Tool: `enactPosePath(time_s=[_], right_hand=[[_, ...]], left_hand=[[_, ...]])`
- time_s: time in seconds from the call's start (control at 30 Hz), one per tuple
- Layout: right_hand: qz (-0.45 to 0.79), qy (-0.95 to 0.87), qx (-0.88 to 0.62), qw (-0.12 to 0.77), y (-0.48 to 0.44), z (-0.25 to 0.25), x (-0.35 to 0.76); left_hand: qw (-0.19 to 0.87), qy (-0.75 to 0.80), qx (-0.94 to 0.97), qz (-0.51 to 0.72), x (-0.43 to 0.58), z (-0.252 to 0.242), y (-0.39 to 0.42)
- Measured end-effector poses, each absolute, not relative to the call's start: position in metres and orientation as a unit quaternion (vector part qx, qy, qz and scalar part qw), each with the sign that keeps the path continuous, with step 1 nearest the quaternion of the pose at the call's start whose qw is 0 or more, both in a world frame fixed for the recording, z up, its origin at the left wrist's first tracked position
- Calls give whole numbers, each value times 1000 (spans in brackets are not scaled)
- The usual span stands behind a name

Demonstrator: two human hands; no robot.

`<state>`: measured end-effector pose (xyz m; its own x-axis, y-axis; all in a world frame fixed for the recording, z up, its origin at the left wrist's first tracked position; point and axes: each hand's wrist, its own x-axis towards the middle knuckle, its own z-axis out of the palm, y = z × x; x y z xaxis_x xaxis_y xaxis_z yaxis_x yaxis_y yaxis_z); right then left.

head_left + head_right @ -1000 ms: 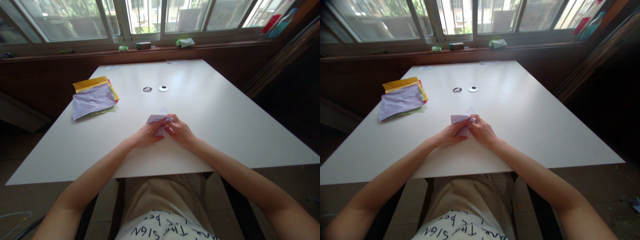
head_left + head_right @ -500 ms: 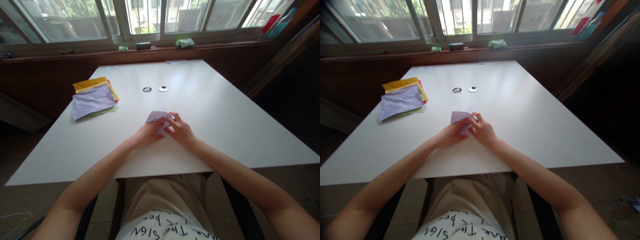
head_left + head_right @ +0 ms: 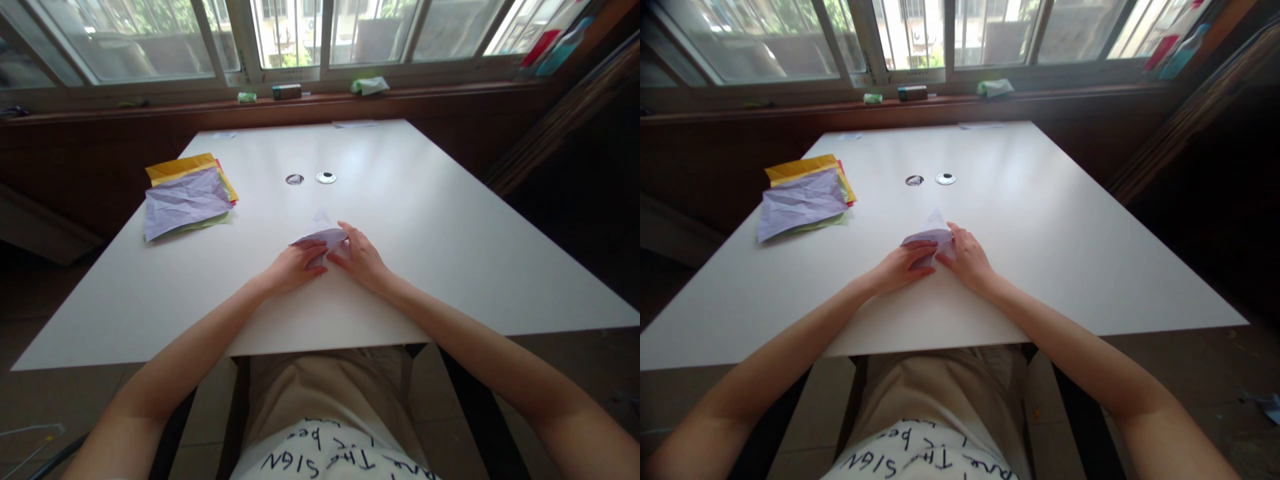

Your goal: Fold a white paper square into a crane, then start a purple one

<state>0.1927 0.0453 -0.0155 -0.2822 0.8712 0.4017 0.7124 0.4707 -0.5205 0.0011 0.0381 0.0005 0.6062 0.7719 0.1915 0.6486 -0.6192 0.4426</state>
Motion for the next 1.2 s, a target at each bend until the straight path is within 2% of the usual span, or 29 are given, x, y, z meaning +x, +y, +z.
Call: enactPosePath(time_s=[0.17,0.9,1.2], right_hand=[[118,-797,-507,307,47,-18,192],[138,-794,-507,307,46,-13,191],[102,-826,-467,300,42,-18,187]], left_hand=[[184,380,885,194,2,-3,40],[185,389,883,186,2,-1,39],[140,472,835,244,14,4,32]])
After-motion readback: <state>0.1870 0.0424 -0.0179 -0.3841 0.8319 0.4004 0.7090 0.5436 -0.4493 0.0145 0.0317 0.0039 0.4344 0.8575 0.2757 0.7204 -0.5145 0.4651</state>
